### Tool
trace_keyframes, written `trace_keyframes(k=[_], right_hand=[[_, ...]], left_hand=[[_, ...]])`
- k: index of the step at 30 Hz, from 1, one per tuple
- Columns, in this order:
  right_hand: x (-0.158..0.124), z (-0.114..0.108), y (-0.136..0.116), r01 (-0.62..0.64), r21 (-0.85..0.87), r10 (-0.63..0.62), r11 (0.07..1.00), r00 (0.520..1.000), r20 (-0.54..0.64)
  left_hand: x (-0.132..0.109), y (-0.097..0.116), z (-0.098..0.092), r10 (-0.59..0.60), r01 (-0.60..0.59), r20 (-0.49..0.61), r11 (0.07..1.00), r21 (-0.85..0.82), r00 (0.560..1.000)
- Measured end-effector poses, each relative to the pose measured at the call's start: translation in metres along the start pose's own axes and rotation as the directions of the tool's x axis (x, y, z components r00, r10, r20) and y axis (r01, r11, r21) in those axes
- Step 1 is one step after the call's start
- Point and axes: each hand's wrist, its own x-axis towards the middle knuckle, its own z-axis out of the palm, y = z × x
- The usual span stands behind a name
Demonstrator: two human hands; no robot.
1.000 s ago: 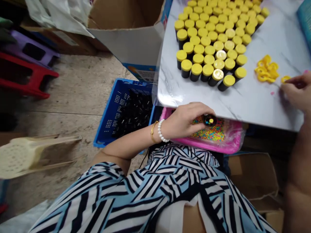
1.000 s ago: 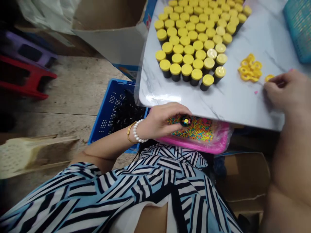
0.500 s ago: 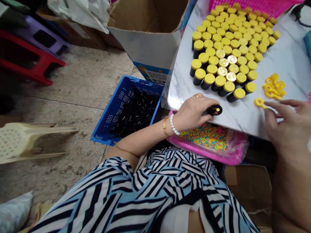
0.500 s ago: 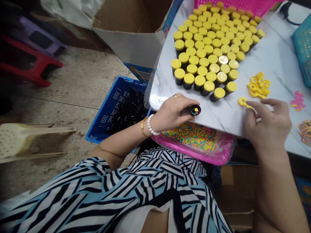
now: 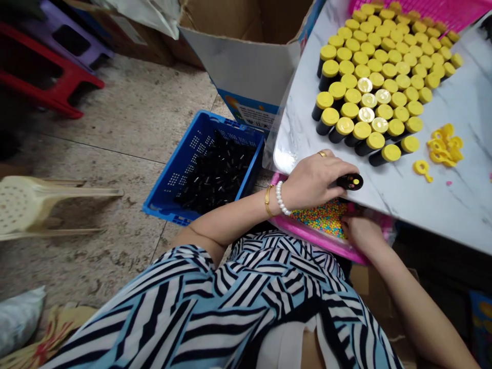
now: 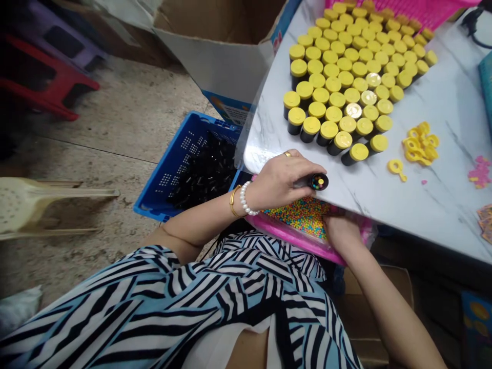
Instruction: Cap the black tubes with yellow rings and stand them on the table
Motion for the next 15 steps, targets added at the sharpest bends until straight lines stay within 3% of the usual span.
trace_keyframes(k=[2, 4, 5, 7, 8, 10, 13, 15], right_hand=[[-0.014, -0.012, 0.002, -0.027, -0.018, 0.025, 0.999, 0.997, -0.076], [-0.034, -0.027, 0.001, 0.022, 0.004, -0.020, 1.000, 0.970, -0.244], [-0.044, -0.036, 0.000, 0.083, 0.022, -0.069, 0.996, 0.929, -0.364], [-0.062, -0.054, -0.007, 0.226, 0.032, -0.161, 0.974, 0.777, -0.608], [-0.068, -0.063, -0.011, 0.280, 0.031, -0.179, 0.960, 0.692, -0.699], [-0.075, -0.082, -0.021, 0.317, 0.044, -0.152, 0.948, 0.566, -0.810], [-0.067, -0.104, -0.032, 0.322, 0.111, -0.053, 0.940, 0.459, -0.887], [-0.052, -0.114, -0.036, 0.331, 0.137, -0.033, 0.934, 0.461, -0.887]], left_hand=[[0.000, 0.000, 0.000, -0.006, 0.006, 0.002, 1.000, 0.001, 1.000], [0.000, 0.000, 0.000, -0.017, 0.017, 0.003, 1.000, 0.005, 1.000], [0.000, 0.000, 0.001, -0.021, 0.021, 0.001, 1.000, 0.007, 1.000], [0.000, -0.001, 0.002, -0.021, 0.021, -0.003, 1.000, 0.006, 1.000], [0.000, -0.001, 0.002, -0.017, 0.017, -0.005, 1.000, 0.004, 1.000], [0.000, -0.001, 0.003, -0.006, 0.006, -0.010, 1.000, 0.000, 1.000], [0.001, 0.000, 0.002, -0.006, 0.006, -0.009, 1.000, 0.004, 1.000], [0.001, 0.001, 0.001, -0.018, 0.018, -0.001, 1.000, 0.011, 1.000]])
